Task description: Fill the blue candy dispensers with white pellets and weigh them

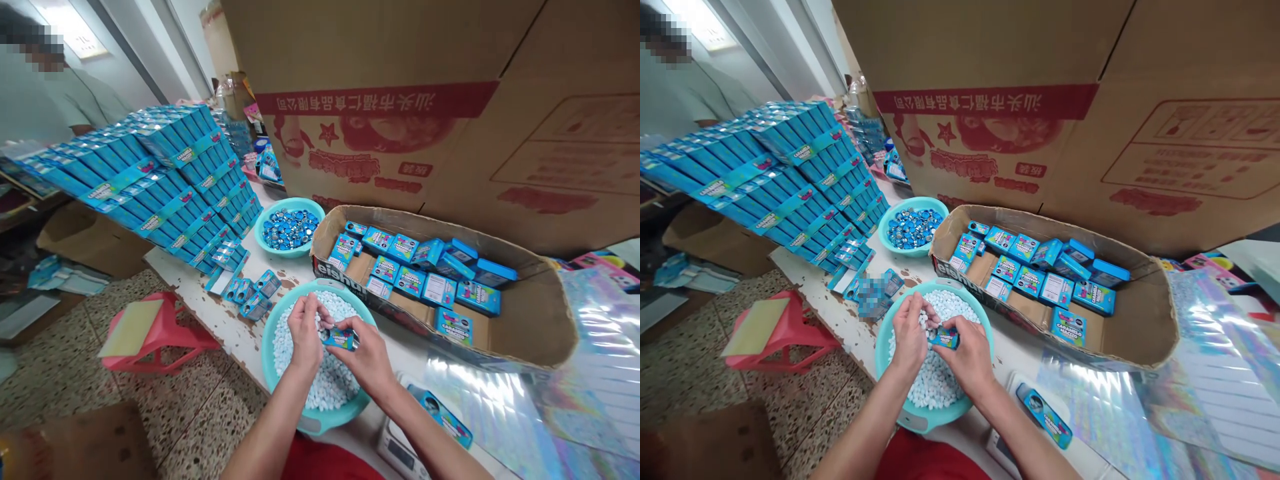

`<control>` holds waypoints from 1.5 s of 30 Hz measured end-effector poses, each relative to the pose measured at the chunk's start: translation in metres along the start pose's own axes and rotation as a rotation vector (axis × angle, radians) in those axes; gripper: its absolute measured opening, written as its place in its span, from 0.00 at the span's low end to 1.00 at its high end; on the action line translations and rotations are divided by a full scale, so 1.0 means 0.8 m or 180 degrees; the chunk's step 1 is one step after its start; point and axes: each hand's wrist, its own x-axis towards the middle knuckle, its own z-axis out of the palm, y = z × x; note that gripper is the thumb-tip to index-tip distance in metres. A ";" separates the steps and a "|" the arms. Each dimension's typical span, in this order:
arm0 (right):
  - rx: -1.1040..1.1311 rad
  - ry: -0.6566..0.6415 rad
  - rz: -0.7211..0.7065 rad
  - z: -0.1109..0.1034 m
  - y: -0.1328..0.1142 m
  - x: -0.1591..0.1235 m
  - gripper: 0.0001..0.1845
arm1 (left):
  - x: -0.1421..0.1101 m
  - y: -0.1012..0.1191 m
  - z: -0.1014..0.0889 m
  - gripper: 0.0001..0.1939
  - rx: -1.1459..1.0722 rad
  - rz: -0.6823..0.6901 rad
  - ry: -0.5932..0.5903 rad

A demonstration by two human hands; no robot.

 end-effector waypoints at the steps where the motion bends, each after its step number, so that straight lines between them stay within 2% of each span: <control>1: 0.0009 0.0002 -0.0047 0.000 -0.002 -0.001 0.12 | -0.002 0.001 0.000 0.19 0.0014 0.0015 -0.0024; 5: 0.0030 0.0054 -0.0091 0.004 0.001 -0.003 0.11 | 0.000 -0.001 0.001 0.19 -0.0004 0.0081 -0.0171; 10: 0.0078 -0.0035 0.0139 0.013 0.012 -0.001 0.09 | 0.011 -0.008 -0.002 0.20 -0.0091 0.0068 0.0150; 17: 0.0161 0.0070 0.0107 0.014 0.004 0.001 0.09 | 0.002 0.000 -0.001 0.19 -0.0167 0.0163 0.0240; 23: 0.0223 0.0140 0.0120 0.015 0.002 0.002 0.11 | 0.005 -0.005 0.001 0.19 0.0012 0.0485 0.0314; 29: 0.0372 0.0118 0.0313 0.009 0.005 0.001 0.11 | 0.003 0.001 0.009 0.20 -0.0065 0.0218 0.0247; 31: 0.0666 0.0157 0.0430 -0.006 0.005 -0.004 0.12 | 0.003 0.006 0.007 0.20 -0.0057 0.0202 0.0169; 34: 0.1126 0.0441 0.0514 -0.047 0.006 -0.019 0.16 | 0.012 -0.002 -0.008 0.19 0.0191 0.0308 0.0042; 36: 0.1186 0.0693 0.0517 -0.081 0.009 -0.034 0.17 | 0.021 -0.019 -0.025 0.17 0.0855 0.0262 -0.0268; 40: 0.0757 0.1086 0.0690 -0.139 0.027 -0.072 0.16 | 0.032 -0.059 -0.060 0.10 0.2687 0.0272 -0.1228; 41: 0.0651 0.1180 0.0752 -0.150 0.033 -0.083 0.16 | 0.031 -0.065 -0.065 0.10 0.2913 0.0326 -0.1313; 43: 0.0518 0.1387 0.0882 -0.166 0.045 -0.105 0.17 | 0.026 -0.071 -0.068 0.11 0.3057 0.0367 -0.1242; 45: 0.0404 0.1605 0.1043 -0.178 0.054 -0.127 0.19 | 0.015 -0.071 -0.060 0.11 0.2993 0.0403 -0.1122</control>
